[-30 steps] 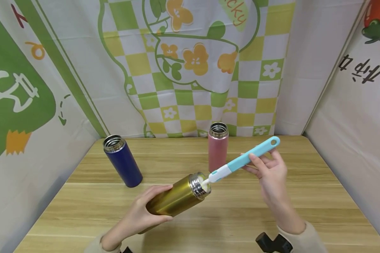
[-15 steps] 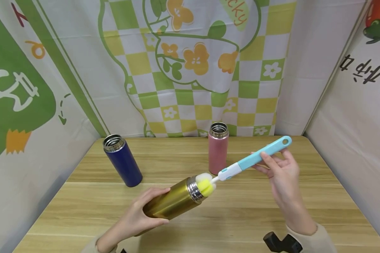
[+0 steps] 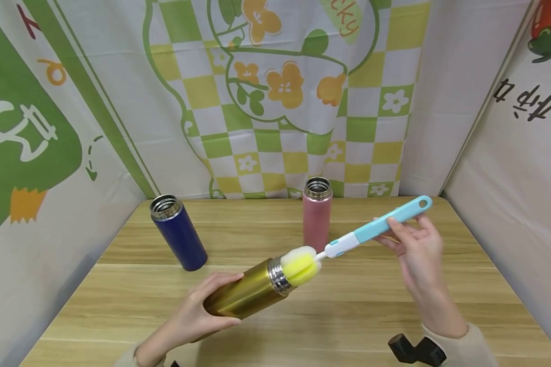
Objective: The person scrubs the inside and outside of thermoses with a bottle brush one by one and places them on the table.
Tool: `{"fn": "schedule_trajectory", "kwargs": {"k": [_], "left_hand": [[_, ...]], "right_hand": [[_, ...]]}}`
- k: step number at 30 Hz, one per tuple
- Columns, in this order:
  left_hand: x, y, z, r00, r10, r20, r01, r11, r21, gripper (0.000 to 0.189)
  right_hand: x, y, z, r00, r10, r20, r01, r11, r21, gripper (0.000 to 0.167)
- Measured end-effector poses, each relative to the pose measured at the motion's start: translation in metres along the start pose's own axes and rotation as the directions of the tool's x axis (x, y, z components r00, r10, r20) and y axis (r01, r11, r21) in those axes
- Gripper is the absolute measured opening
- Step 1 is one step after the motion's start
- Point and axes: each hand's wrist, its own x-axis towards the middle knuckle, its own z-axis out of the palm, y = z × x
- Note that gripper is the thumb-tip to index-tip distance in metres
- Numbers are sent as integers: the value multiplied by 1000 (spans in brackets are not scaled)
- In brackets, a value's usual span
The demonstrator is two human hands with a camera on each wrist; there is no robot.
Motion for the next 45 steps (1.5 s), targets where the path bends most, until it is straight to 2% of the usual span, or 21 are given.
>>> {"fn": "schedule_trajectory", "kwargs": {"k": [3,7,14,16,22,25,28,33,40,45], "left_hand": [[0,-2,-1,1000,16,1,-16,1000,4,73],[-1,-5,-1,999,38,5,-38,999,3,72],[-2,-4,-3,1000,-1,11,1,1000,-2,73],[-2,-4,-4,1000,-2,9,2,1000,0,74],[-2,-6,-5,999,45,-3,-45,999,10,74],[-2,-9,-5,999,48,8,-48,999,8,74],[-3,-12,-7,999,41,23,-41,999,3,73],[-7,-19,-12,999,42,7,-42,999,14,69],[-5,-19,-16,998,59,-1,-59,997,46,68],[-4,-18,-17,998,65,-7,-65,997,41,68]], "right_hand": [[-1,-1,0,999,1,-34,-2,999,-33,14],[0,-2,-2,999,-3,-38,2,1000,-27,15],[4,-3,-6,1000,-13,-3,13,997,71,18],[4,-4,-6,1000,-19,-18,20,998,58,17],[4,-5,-7,999,-27,-26,28,998,51,17],[5,-5,-8,999,-34,-36,36,999,38,16],[7,-7,-11,997,-34,-72,38,998,59,15],[11,-18,-20,986,-85,-145,104,986,129,13],[13,-25,-24,988,-100,-116,114,986,125,13],[13,-24,-22,984,-112,-138,123,989,77,13]]}}
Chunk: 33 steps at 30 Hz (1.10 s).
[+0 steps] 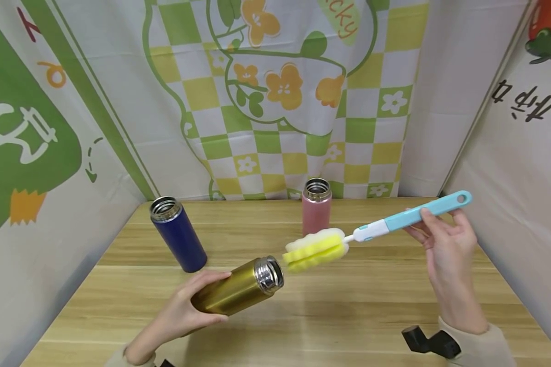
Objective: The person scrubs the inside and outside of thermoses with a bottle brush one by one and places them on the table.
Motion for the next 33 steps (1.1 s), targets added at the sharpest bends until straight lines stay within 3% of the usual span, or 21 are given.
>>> {"fn": "schedule_trajectory", "kwargs": {"k": [6,13,21,33], "left_hand": [[2,2,-1,1000,12,1,-12,1000,3,66],[7,7,3,1000,21,23,-21,999,26,66],[11,8,7,997,80,-19,-79,995,59,69],[13,8,8,999,32,29,-34,997,72,71]], "right_hand": [[-3,8,5,1000,13,-20,-15,993,-113,15],[-6,18,11,1000,23,-14,-25,985,-171,17],[-7,21,16,998,13,-60,-21,991,-132,23],[-10,27,16,999,-8,-43,7,1000,-21,21]]}}
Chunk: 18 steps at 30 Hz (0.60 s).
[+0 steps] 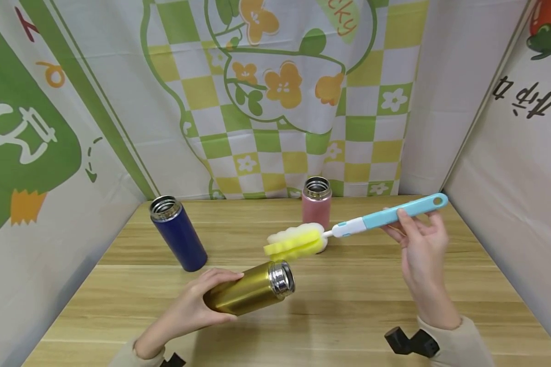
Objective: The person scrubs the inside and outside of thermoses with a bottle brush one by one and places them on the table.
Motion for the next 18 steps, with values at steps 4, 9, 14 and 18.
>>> {"fn": "schedule_trajectory", "kwargs": {"k": [4,9,14,18], "left_hand": [[0,0,1,1000,-14,14,14,1000,1,70],[0,-3,3,999,-50,13,50,999,19,67],[-1,-5,3,997,-80,0,80,996,26,66],[-1,-6,3,996,-89,-18,90,995,44,68]], "right_hand": [[0,1,-1,1000,26,7,-26,999,32,18],[0,0,-2,998,66,21,-66,997,38,13],[-1,0,-3,995,98,25,-99,994,52,13],[-1,0,-5,992,120,42,-122,991,52,12]]}}
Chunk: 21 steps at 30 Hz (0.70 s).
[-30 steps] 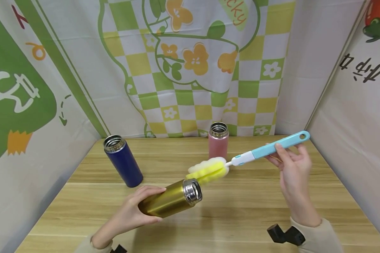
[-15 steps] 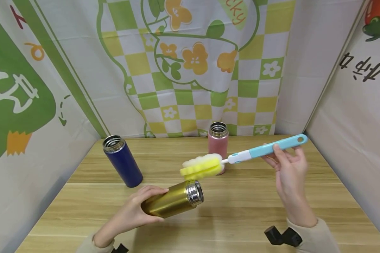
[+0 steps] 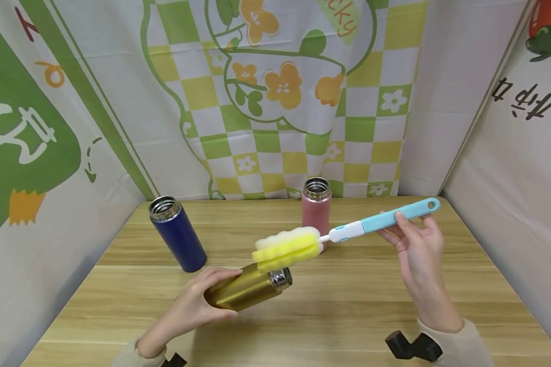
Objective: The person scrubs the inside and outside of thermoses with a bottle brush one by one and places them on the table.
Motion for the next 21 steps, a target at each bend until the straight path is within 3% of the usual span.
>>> {"fn": "schedule_trajectory", "kwargs": {"k": [6,11,21], "left_hand": [[1,-1,0,999,-41,-20,41,999,-15,71],[2,-6,-1,995,-19,-95,12,997,-70,72],[2,-5,-3,989,-1,-150,-12,996,-86,72]], "right_hand": [[-1,-3,-3,999,14,33,-15,1000,19,12],[-3,-6,-5,998,29,47,-27,999,-44,13],[0,-6,-14,998,55,25,-52,994,-98,13]]}}
